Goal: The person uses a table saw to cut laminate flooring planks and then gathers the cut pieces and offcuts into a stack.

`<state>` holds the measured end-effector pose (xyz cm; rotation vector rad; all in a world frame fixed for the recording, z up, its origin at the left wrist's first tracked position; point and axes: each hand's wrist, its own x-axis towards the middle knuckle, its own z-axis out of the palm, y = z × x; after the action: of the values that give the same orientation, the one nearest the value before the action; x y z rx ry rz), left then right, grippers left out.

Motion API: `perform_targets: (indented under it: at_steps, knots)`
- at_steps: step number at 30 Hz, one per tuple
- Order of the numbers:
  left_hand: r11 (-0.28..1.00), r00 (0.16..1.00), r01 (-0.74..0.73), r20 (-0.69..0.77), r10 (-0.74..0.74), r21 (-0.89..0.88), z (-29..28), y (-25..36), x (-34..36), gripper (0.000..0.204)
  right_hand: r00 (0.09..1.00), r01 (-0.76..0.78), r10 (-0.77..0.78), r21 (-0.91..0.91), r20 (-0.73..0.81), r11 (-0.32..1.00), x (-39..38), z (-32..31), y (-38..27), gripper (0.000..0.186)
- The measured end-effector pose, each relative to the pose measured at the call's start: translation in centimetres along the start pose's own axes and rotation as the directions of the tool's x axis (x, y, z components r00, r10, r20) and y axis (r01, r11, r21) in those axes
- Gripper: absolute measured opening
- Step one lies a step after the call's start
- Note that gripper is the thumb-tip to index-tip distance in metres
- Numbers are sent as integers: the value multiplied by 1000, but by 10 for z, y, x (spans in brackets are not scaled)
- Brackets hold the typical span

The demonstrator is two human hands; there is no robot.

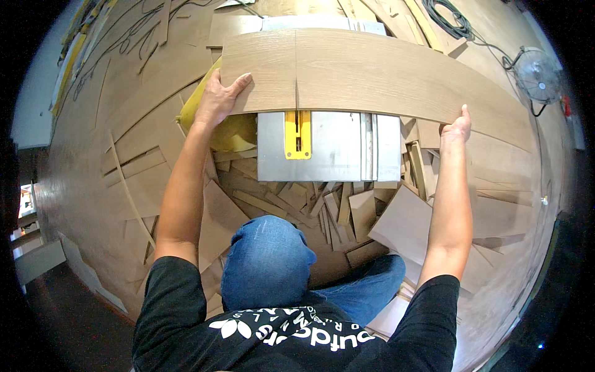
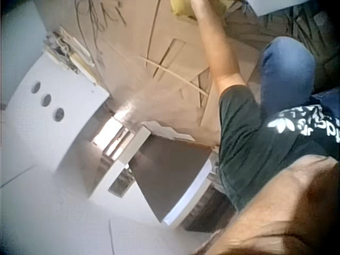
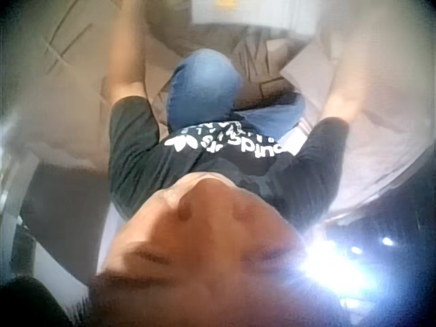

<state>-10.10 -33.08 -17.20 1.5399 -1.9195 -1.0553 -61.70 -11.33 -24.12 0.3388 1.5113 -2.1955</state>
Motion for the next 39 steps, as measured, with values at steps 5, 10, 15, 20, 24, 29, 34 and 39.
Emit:
perform_targets:
  at_steps: [5,10,15,20,24,29,34,39]
  knots:
    - [999,1000,30,-2,-30,34,0,-1,-10,72,1000,-19,20,15,-8,1000,0,-13,-1,34]
    - [1000,1000,11,10,-11,-5,-1,-2,-17,73,1000,14,-14,24,10,1000,-6,-18,-1,36]
    - [999,999,42,15,-42,2,-1,-3,-25,73,1000,21,-21,44,-5,999,-17,-20,-2,38]
    - [1000,1000,21,11,-21,1,-2,-3,-30,71,999,21,-20,13,-46,1000,-17,-27,-2,36]
    - [999,999,39,25,-38,-9,-2,-4,-33,72,1000,29,-29,9,-9,1000,-14,-33,-1,35]
    - [1000,1000,13,21,-13,-13,-2,-3,-39,72,999,32,-32,22,6,999,-17,-38,-1,35]
    - [998,997,66,40,-66,3,-3,-2,-46,71,995,45,-49,-50,-83,998,-22,-41,-2,42]
    - [999,1000,-25,9,25,-22,-3,-7,-49,70,999,15,-14,-5,42,1000,-19,-51,-2,42]
